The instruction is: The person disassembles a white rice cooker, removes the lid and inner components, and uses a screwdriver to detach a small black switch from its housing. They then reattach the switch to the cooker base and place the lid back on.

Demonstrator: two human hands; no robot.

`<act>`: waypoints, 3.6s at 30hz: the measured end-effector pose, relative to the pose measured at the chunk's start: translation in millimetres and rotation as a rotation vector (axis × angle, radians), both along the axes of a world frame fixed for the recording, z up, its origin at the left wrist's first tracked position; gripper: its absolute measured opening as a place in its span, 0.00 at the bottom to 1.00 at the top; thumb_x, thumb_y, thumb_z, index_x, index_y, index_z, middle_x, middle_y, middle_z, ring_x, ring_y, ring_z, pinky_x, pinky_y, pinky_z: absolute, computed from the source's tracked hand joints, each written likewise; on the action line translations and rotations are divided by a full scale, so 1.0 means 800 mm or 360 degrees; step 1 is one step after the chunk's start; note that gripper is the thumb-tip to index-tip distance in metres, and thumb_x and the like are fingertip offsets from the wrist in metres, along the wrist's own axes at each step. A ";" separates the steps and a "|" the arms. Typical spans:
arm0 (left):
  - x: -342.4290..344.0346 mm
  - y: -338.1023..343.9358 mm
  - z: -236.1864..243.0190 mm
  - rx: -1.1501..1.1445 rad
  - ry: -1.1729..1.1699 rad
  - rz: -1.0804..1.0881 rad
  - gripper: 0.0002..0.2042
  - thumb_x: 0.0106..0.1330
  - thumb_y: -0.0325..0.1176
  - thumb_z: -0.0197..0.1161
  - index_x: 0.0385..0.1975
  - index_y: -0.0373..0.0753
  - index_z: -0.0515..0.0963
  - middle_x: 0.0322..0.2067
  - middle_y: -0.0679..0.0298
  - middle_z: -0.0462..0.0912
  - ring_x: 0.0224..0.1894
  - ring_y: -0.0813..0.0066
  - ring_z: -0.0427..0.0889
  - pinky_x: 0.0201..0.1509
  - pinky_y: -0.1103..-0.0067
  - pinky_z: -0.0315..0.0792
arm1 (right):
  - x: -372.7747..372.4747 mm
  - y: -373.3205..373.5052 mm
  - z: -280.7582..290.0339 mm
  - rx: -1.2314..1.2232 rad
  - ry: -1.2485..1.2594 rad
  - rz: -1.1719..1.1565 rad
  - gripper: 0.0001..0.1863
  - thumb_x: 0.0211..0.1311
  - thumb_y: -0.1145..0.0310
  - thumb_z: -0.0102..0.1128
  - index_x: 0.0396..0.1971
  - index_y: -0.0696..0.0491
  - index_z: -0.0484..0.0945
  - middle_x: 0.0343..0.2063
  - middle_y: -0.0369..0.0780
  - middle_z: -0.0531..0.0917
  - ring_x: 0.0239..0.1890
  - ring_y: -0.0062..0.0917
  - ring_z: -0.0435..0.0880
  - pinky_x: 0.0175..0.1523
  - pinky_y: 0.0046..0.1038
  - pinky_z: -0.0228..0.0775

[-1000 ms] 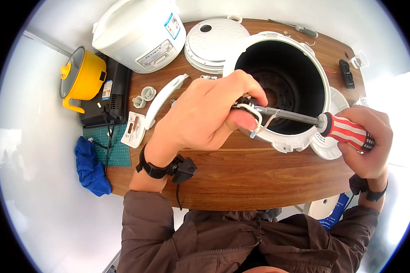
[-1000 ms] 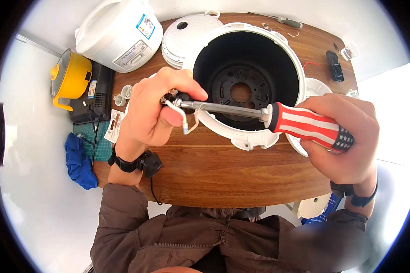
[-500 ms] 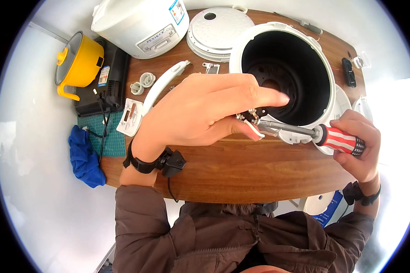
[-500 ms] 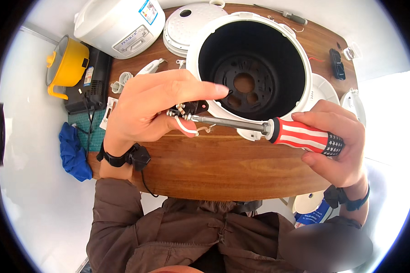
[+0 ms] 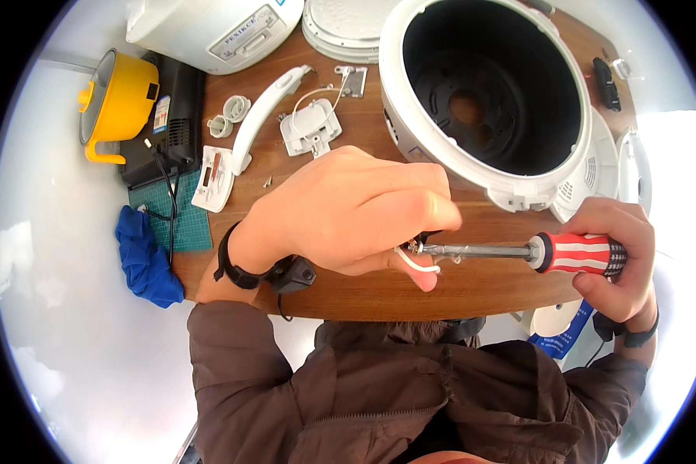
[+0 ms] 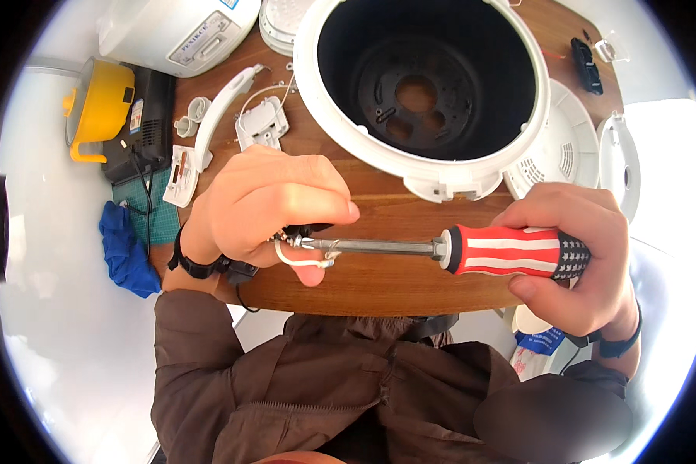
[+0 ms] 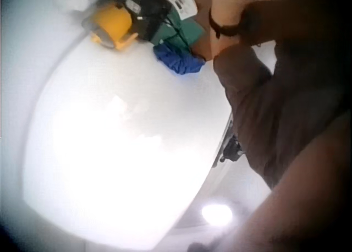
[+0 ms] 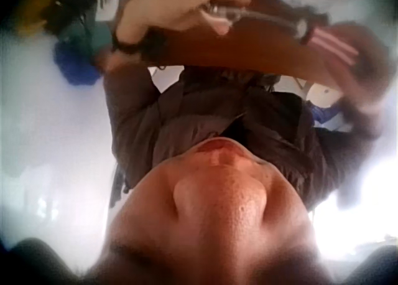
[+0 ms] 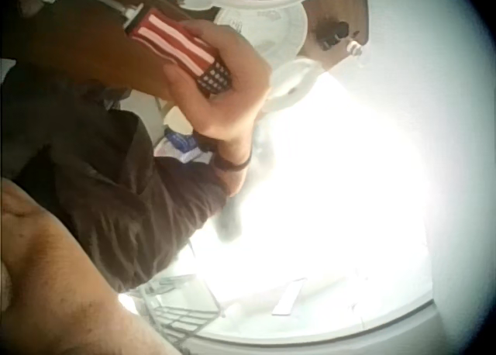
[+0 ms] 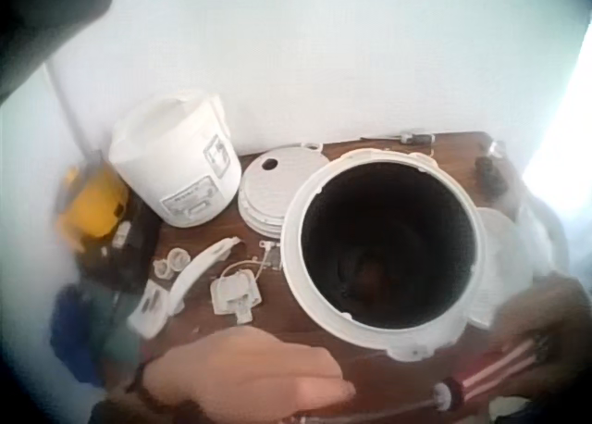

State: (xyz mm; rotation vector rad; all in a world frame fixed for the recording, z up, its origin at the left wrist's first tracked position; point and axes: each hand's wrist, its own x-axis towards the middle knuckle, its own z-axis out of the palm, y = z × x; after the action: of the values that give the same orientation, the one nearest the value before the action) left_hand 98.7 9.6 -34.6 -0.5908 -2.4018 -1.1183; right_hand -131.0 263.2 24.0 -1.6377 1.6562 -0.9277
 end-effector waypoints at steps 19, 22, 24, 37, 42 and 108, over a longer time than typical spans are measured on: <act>0.009 0.012 -0.030 0.0199 -0.0192 0.0029 0.25 0.60 0.52 0.71 0.46 0.38 0.74 0.26 0.61 0.80 0.21 0.60 0.79 0.22 0.73 0.69 | 0.026 0.011 -0.038 0.0066 0.0050 -0.0061 0.21 0.41 0.72 0.69 0.40 0.62 0.83 0.28 0.45 0.87 0.26 0.29 0.87 0.36 0.24 0.78; 0.012 0.012 -0.032 0.0191 -0.0237 0.0004 0.26 0.60 0.52 0.71 0.46 0.39 0.73 0.25 0.61 0.79 0.21 0.60 0.79 0.21 0.73 0.69 | 0.032 0.013 -0.042 0.0041 0.0077 -0.0068 0.21 0.41 0.73 0.69 0.40 0.62 0.82 0.28 0.45 0.87 0.25 0.30 0.86 0.35 0.24 0.77; 0.015 0.011 -0.028 0.0163 -0.0303 -0.0029 0.26 0.59 0.52 0.72 0.45 0.39 0.73 0.25 0.61 0.79 0.20 0.60 0.78 0.21 0.72 0.69 | 0.033 0.013 -0.044 0.0011 0.0101 -0.0063 0.20 0.41 0.73 0.69 0.40 0.62 0.82 0.28 0.45 0.86 0.24 0.30 0.86 0.33 0.24 0.77; 0.018 0.015 -0.017 0.0084 -0.0224 -0.0005 0.28 0.53 0.49 0.77 0.47 0.39 0.74 0.28 0.59 0.79 0.20 0.60 0.77 0.20 0.72 0.66 | 0.035 0.014 -0.051 -0.0207 0.0414 0.0042 0.21 0.40 0.75 0.68 0.41 0.57 0.82 0.25 0.41 0.84 0.20 0.27 0.81 0.24 0.23 0.69; 0.010 0.016 -0.017 0.0015 -0.0343 -0.0081 0.28 0.52 0.47 0.78 0.48 0.38 0.76 0.28 0.62 0.80 0.21 0.60 0.77 0.21 0.72 0.67 | 0.020 0.014 -0.051 -0.0243 0.0411 0.0057 0.22 0.39 0.74 0.70 0.41 0.55 0.82 0.23 0.39 0.83 0.20 0.26 0.82 0.24 0.21 0.69; 0.019 0.030 -0.123 -0.0267 -0.0595 0.0308 0.22 0.57 0.39 0.76 0.14 0.44 0.65 0.11 0.64 0.63 0.14 0.65 0.68 0.17 0.68 0.54 | 0.049 0.017 -0.178 -0.0083 0.0371 0.0018 0.28 0.38 0.84 0.70 0.48 0.61 0.81 0.37 0.45 0.85 0.31 0.33 0.82 0.38 0.28 0.75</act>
State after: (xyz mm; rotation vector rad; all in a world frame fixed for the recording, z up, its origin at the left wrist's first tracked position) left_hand 114.2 33.2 -132.7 -0.2031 -2.8207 -1.0232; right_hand -91.5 276.9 -118.1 -1.8469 1.7862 -0.8048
